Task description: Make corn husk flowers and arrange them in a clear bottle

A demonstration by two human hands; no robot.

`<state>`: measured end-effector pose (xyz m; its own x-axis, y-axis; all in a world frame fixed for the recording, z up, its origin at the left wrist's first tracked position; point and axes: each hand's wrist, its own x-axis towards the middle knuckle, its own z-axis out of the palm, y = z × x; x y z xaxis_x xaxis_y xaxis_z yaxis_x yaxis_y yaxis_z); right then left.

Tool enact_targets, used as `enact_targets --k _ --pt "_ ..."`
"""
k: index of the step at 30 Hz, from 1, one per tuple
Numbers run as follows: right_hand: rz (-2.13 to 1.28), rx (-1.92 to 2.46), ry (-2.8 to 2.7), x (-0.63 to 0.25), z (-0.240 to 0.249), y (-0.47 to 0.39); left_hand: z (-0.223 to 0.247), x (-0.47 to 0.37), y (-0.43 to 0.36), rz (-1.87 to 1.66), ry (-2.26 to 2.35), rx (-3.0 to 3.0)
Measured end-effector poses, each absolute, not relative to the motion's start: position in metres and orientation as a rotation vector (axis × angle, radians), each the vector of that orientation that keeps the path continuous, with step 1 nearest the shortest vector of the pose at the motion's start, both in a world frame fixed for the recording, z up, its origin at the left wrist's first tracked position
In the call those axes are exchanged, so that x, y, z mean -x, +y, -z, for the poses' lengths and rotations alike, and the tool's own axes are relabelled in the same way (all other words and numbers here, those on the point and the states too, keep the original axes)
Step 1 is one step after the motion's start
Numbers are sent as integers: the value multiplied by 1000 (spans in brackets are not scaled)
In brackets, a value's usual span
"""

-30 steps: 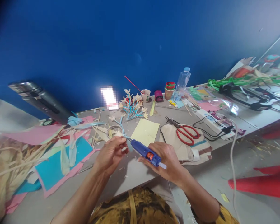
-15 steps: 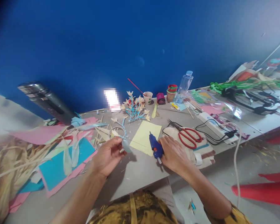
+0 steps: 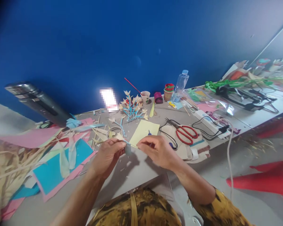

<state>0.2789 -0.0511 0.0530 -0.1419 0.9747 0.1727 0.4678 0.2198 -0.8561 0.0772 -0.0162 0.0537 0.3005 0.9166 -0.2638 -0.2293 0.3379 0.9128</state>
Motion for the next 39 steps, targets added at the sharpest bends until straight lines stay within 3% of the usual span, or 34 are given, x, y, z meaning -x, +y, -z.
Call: enact_targets --k 4,20,25,32,39 --pt "-1043 1293 -1559 -257 -53 -49 -55 -75 -19 -902 983 -968" --pt "-852 1313 -1364 -225 -46 -55 -55 -67 -24 -930 895 -848" --pt "-644 1365 -1378 -218 -43 -58 -55 -65 -26 -946 989 -896" --pt "-95 1356 -1512 -206 -31 -60 -56 -71 -33 -1039 1131 -985" --pt "-57 1354 -1510 -200 -30 -57 -57 -74 -37 -1089 1160 -934"
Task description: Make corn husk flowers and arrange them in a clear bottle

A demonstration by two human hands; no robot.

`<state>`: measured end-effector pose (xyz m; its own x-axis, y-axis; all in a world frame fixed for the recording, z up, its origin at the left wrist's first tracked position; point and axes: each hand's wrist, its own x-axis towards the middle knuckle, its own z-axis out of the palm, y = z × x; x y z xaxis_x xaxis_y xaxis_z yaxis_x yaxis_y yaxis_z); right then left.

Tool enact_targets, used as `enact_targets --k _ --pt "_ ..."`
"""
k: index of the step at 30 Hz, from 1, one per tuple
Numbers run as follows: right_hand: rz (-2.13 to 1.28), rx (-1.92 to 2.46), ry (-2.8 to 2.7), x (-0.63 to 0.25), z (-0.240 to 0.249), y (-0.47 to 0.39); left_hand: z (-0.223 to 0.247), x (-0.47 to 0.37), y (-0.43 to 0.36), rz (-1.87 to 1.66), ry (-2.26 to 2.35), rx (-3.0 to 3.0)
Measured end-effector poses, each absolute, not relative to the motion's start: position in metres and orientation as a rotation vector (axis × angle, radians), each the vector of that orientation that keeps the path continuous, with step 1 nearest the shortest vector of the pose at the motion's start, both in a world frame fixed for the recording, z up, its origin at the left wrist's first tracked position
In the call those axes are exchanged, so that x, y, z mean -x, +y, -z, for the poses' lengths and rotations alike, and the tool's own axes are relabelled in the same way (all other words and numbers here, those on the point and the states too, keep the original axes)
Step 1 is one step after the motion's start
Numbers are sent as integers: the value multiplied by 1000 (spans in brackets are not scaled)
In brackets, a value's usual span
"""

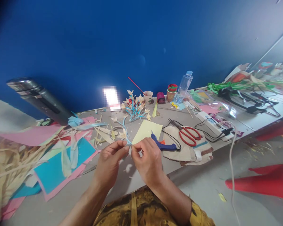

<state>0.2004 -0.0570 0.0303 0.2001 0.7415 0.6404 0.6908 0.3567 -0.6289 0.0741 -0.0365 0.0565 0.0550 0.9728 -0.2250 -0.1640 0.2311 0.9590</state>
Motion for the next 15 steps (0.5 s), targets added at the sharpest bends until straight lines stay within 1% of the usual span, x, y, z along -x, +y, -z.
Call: enact_targets --k 8,13,15 --pt "-104 1347 -1466 -194 -29 -59 -52 -73 -39 -1123 1107 -944" --pt "-125 1322 -1456 -188 -28 -59 -48 -71 -39 -1147 1184 -1044" --pt "-182 1331 -1439 -186 -27 -60 -48 -69 -39 -1161 1201 -1049"
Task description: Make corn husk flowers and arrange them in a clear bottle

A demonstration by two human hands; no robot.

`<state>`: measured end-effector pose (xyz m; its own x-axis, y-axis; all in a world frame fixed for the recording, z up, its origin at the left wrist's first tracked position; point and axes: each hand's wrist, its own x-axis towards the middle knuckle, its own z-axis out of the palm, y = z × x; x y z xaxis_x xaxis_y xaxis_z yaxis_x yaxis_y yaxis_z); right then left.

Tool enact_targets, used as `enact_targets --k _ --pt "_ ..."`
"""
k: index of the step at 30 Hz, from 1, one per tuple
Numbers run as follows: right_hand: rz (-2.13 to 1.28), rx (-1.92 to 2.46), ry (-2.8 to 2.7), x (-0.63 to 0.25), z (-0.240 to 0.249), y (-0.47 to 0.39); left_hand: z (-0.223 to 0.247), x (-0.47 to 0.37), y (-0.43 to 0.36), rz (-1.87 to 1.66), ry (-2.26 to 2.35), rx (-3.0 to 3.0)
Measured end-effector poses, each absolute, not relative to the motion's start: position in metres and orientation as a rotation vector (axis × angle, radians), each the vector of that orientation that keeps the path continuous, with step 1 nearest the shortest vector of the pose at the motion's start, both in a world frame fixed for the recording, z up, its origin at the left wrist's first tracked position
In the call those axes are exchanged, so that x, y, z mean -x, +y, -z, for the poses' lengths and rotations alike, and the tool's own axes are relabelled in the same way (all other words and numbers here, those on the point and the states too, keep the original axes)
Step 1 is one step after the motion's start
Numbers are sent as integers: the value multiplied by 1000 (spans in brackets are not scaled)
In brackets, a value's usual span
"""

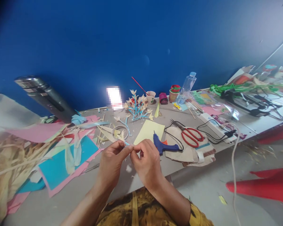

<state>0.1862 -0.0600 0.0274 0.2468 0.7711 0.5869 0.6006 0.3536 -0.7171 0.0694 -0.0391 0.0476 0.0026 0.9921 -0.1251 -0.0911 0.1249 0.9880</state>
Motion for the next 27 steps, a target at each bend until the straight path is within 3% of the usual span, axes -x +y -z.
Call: enact_targets --k 6,15,21,27 --pt "-761 1353 -1269 -190 -32 -61 -51 -61 -37 -1137 1181 -1082" --pt "-1500 974 -1155 -226 -40 -51 -72 -50 -35 -909 1186 -1368" --pt "-1550 958 -1062 -221 -39 -46 -68 -50 -34 -741 1142 -1402" --pt "-1551 954 -872 -218 -39 -45 -64 -54 -36 -827 1160 -1425"
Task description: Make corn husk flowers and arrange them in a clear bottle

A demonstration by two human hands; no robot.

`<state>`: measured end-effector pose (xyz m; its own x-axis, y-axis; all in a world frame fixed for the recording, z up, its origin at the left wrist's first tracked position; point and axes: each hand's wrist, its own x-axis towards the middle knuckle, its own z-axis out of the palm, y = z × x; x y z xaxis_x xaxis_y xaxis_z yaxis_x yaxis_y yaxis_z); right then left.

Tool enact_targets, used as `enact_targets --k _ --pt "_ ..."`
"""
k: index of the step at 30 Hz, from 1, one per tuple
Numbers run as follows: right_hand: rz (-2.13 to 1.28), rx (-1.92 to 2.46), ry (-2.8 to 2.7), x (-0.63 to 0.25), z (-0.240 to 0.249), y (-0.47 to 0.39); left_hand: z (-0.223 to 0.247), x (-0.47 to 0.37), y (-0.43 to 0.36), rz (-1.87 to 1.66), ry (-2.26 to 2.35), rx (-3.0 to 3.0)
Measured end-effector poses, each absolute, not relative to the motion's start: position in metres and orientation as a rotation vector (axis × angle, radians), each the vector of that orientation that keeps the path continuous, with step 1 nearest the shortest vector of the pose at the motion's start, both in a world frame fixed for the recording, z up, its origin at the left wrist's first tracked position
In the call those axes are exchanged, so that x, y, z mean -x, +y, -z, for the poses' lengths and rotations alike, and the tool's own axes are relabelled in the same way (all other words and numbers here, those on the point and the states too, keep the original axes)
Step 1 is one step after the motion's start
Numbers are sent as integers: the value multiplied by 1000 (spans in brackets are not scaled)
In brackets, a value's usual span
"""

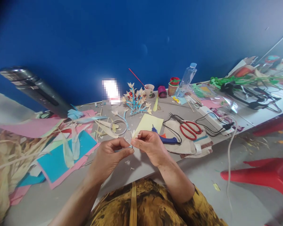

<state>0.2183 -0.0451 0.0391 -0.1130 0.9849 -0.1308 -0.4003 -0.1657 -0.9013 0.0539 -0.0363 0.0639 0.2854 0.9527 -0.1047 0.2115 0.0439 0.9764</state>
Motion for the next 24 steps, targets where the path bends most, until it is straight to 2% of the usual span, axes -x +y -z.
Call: enact_targets --k 9,11,16,20,24 --pt "-1336 1016 -650 -210 -34 -48 -61 -63 -47 -1127 1199 -1721" --pt "-1353 993 -679 -213 -35 -50 -60 -61 -47 -1105 1186 -1694" --pt "-1636 796 -863 -226 -34 -56 -58 -56 -40 -879 1088 -1375" --pt "-1579 803 -934 -228 -29 -55 -58 -57 -39 -809 1008 -1260" --pt "-1481 838 -847 -225 -26 -52 -60 -58 -42 -821 1052 -1440"
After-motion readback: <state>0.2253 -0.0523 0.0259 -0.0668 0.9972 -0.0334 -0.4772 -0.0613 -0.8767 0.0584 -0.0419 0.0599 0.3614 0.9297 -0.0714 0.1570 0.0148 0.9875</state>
